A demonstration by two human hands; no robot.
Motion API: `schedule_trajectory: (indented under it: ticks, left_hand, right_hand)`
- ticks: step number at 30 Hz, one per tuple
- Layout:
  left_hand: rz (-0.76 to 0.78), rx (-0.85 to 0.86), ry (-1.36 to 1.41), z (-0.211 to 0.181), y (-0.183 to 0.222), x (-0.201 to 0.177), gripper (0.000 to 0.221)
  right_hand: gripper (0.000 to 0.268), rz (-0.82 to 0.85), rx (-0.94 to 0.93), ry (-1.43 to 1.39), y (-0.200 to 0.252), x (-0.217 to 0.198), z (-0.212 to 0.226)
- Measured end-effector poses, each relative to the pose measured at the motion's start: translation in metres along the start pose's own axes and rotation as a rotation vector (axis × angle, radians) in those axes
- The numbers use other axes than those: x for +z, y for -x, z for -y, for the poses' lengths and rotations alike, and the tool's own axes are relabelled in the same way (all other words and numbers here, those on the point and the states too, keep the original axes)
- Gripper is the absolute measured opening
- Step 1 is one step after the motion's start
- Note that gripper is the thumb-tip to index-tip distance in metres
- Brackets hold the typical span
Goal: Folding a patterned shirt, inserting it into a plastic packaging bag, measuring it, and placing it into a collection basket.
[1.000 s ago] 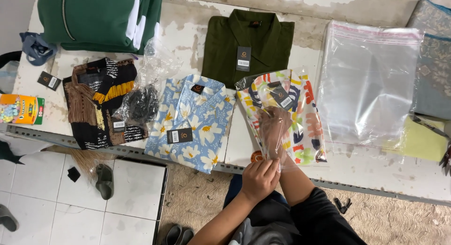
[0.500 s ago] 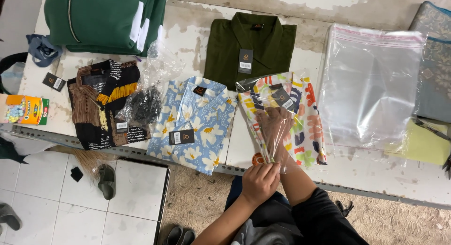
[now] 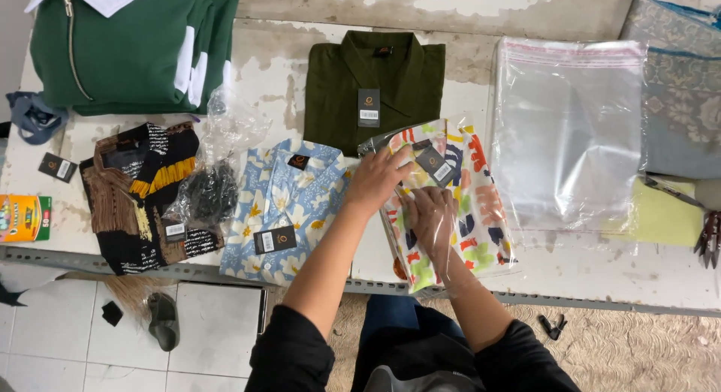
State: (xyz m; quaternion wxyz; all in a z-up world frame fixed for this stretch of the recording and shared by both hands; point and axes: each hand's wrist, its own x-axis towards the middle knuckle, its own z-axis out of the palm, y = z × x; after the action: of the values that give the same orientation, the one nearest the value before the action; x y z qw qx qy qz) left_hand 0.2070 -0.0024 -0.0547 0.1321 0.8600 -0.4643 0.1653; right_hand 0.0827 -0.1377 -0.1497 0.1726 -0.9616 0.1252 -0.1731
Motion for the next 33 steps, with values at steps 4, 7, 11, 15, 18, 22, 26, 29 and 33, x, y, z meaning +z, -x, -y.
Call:
schedule_trajectory:
  ticks: [4,7,11,15,18,22,26,29,33]
  left_hand:
    - [0.197,0.132,0.096,0.018,-0.025,0.0,0.01]
    - [0.223,0.145,0.131,0.022,-0.032,0.023,0.014]
    - [0.254,0.172,0.121,0.026,-0.033,0.043,0.019]
    - [0.282,0.169,0.119,0.024,-0.031,0.032,0.021]
    - [0.267,0.153,0.117,0.028,-0.03,0.027,0.02]
    - [0.265,0.152,0.126,0.026,-0.032,0.017,0.021]
    - [0.251,0.13,0.114,0.022,-0.02,0.029,0.021]
    - [0.223,0.104,0.138,0.018,-0.007,0.025,0.024]
    - [0.055,-0.414,0.432,-0.025,0.027,-0.007,0.039]
  right_hand:
    - [0.03,0.075,0.054,-0.038,-0.003,-0.015,0.005]
    - [0.026,0.119,0.13,-0.082,-0.006,-0.018,0.003]
    - [0.018,-0.027,0.144,-0.164,-0.006,-0.006,-0.001]
    - [0.009,-0.063,0.141,-0.207,-0.004,-0.016,-0.001]
    - [0.019,-0.04,0.14,-0.272,-0.014,-0.034,0.022]
    - [0.017,-0.008,0.104,-0.157,-0.008,-0.027,0.007]
    - [0.024,-0.004,0.107,-0.171,0.003,-0.008,-0.009]
    - [0.034,0.022,-0.026,-0.134,0.009,-0.025,0.0]
    - [0.067,0.083,-0.264,0.113,0.051,-0.057,0.007]
